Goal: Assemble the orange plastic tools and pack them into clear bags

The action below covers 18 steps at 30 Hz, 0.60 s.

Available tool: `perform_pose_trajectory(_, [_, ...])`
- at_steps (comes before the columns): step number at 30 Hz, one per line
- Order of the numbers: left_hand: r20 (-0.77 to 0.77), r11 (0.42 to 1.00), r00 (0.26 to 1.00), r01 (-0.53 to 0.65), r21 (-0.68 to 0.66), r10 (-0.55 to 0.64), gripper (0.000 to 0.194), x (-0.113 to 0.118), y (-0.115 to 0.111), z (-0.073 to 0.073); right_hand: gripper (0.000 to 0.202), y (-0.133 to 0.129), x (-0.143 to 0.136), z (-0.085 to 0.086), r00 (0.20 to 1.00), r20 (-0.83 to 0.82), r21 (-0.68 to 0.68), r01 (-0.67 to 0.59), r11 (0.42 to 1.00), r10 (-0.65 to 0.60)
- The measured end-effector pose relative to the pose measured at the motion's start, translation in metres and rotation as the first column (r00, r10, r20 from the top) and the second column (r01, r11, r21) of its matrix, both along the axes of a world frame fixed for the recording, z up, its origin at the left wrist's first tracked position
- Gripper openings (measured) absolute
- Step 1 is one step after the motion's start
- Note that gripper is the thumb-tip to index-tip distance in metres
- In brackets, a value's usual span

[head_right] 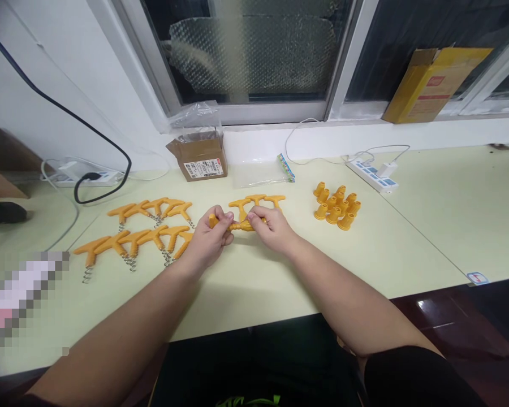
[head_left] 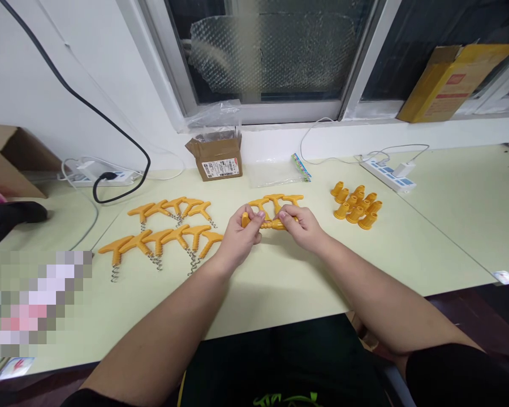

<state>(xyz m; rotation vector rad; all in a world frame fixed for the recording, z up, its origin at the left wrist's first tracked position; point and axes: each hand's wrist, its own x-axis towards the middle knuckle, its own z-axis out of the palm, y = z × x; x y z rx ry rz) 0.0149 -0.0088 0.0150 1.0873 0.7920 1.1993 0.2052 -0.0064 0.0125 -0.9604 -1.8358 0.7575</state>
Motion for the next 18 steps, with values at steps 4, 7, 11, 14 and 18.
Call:
perform_pose_trajectory(4, [0.064, 0.972, 0.998, 0.034, -0.233, -0.019, 0.057, -0.003, 0.002, 0.007, 0.026, 0.008, 0.005, -0.001, 0.988, 0.148, 0.337, -0.1, 0.936, 0.053])
perform_pose_trajectory(7, [0.097, 0.908, 0.994, 0.093, -0.408, -0.058, 0.056, -0.007, 0.005, 0.01, 0.02, 0.015, 0.009, 0.0, 0.964, 0.254, 0.481, -0.2, 0.853, 0.083])
perform_pose_trajectory(11, [0.066, 0.891, 0.996, 0.081, -0.447, -0.058, 0.053, -0.009, 0.008, 0.008, 0.02, 0.017, 0.011, -0.001, 0.969, 0.232, 0.452, -0.182, 0.873, 0.082])
perform_pose_trajectory(14, [0.034, 0.97, 0.999, -0.027, -0.242, 0.036, 0.054, -0.009, 0.008, 0.005, 0.032, 0.014, 0.011, -0.006, 0.993, 0.119, 0.178, -0.038, 0.983, 0.017])
perform_pose_trajectory(18, [0.004, 0.995, 0.996, -0.084, -0.049, 0.084, 0.052, -0.01, 0.009, 0.003, 0.034, 0.013, 0.009, -0.011, 0.993, -0.055, -0.19, -0.116, 0.975, 0.108])
